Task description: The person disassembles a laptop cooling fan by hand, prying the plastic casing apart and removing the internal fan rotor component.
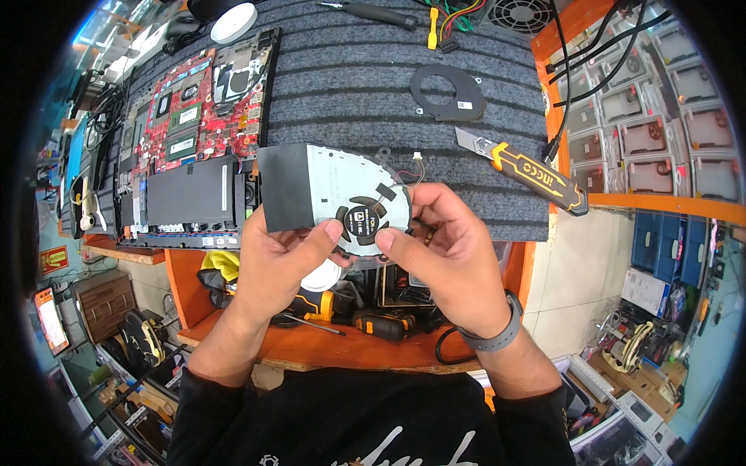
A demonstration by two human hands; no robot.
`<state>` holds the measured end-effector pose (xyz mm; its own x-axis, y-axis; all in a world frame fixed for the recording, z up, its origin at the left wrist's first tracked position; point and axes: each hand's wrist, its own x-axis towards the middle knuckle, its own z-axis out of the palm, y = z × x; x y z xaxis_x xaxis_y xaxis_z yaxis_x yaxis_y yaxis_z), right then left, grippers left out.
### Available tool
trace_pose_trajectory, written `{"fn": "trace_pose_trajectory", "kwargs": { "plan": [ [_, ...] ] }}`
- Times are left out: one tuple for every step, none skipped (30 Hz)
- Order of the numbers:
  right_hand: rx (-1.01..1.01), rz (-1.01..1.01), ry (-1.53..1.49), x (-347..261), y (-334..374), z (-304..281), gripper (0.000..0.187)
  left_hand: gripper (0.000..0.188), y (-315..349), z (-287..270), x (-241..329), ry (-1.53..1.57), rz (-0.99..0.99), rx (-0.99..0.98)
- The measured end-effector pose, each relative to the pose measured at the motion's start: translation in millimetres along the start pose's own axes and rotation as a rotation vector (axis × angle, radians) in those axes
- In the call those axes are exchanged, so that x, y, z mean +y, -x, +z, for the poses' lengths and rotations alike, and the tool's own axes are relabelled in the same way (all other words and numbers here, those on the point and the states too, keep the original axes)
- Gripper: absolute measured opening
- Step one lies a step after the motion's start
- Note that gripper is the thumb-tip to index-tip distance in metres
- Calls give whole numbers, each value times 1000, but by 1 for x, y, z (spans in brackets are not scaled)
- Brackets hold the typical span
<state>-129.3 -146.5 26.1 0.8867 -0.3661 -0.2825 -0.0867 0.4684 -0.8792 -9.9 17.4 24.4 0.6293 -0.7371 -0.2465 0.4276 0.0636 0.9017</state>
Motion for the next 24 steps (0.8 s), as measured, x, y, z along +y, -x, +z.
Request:
{"fn": "trace_pose_trajectory", "kwargs": {
  "plan": [
    [-3, 38, -51, -3, 0, 1, 28, 25, 0, -1, 2, 12, -27, -10],
    [-6, 76, -100, -5, -1, 2, 28, 25, -2, -2, 2, 47, -45, -13],
    [-4, 65, -103, -4, -1, 1, 27, 25, -3, -3, 2, 82, -64, -15],
    [-1, 55, -107, -2, -2, -1, 27, 25, -4, -3, 2, 117, -83, -18],
    [3, 45, -111, -1, -2, -3, 26, 25, -5, -4, 2, 118, -77, -20],
    [1, 37, -107, -1, -2, -3, 26, 26, -5, -4, 2, 118, -72, -22],
    [0, 30, -104, 0, -2, -3, 25, 27, -6, -4, 2, 118, -66, -24],
    [-2, 22, -100, 0, -2, -3, 24, 27, -6, -4, 1, 129, -67, -20],
    [-11, 24, -107, -1, -1, -3, 24, 28, -5, -3, 0, 139, -69, -16],
    [-20, 26, -114, -2, -1, -2, 24, 28, -5, -3, 0, 149, -70, -13],
    [-30, 29, -122, -2, -1, -2, 24, 28, -5, -3, 0, 140, -75, -13],
    [-23, 31, -114, -2, -1, -2, 24, 28, -5, -3, -1, 130, -81, -14],
    [-16, 32, -107, -2, -1, -2, 24, 27, -5, -3, -1, 120, -86, -14],
    [-10, 34, -100, -1, 0, -2, 24, 27, -5, -4, -1, 115, -83, -28],
    [-15, 26, -96, -1, 0, -2, 24, 27, -5, -6, -2, 109, -80, -42],
    [-21, 19, -92, -1, 0, -3, 23, 27, -5, -6, -2, 103, -76, -56],
    [-26, 11, -88, -1, 1, -3, 22, 27, -4, -5, -2, 96, -67, -48],
    [-35, 8, -90, 0, 0, -4, 22, 27, -4, -4, -2, 88, -58, -40],
    [-43, 5, -92, 1, 0, -6, 21, 27, -3, -2, -2, 81, -49, -32],
    [-52, 1, -94, 2, 0, -7, 20, 27, -3, -2, -2, 84, -45, -35],
    [-54, 4, -99, 2, 0, -7, 20, 27, -4, -2, -1, 87, -42, -39],
    [-56, 8, -104, 1, 1, -7, 19, 27, -4, -2, -1, 91, -38, -42],
    [-58, 10, -109, 0, 1, -6, 18, 27, -4, -2, -1, 104, -50, -42],
    [-49, 0, -84, 0, 1, -7, 19, 26, -4, -2, -1, 117, -62, -43]
  ]
}}
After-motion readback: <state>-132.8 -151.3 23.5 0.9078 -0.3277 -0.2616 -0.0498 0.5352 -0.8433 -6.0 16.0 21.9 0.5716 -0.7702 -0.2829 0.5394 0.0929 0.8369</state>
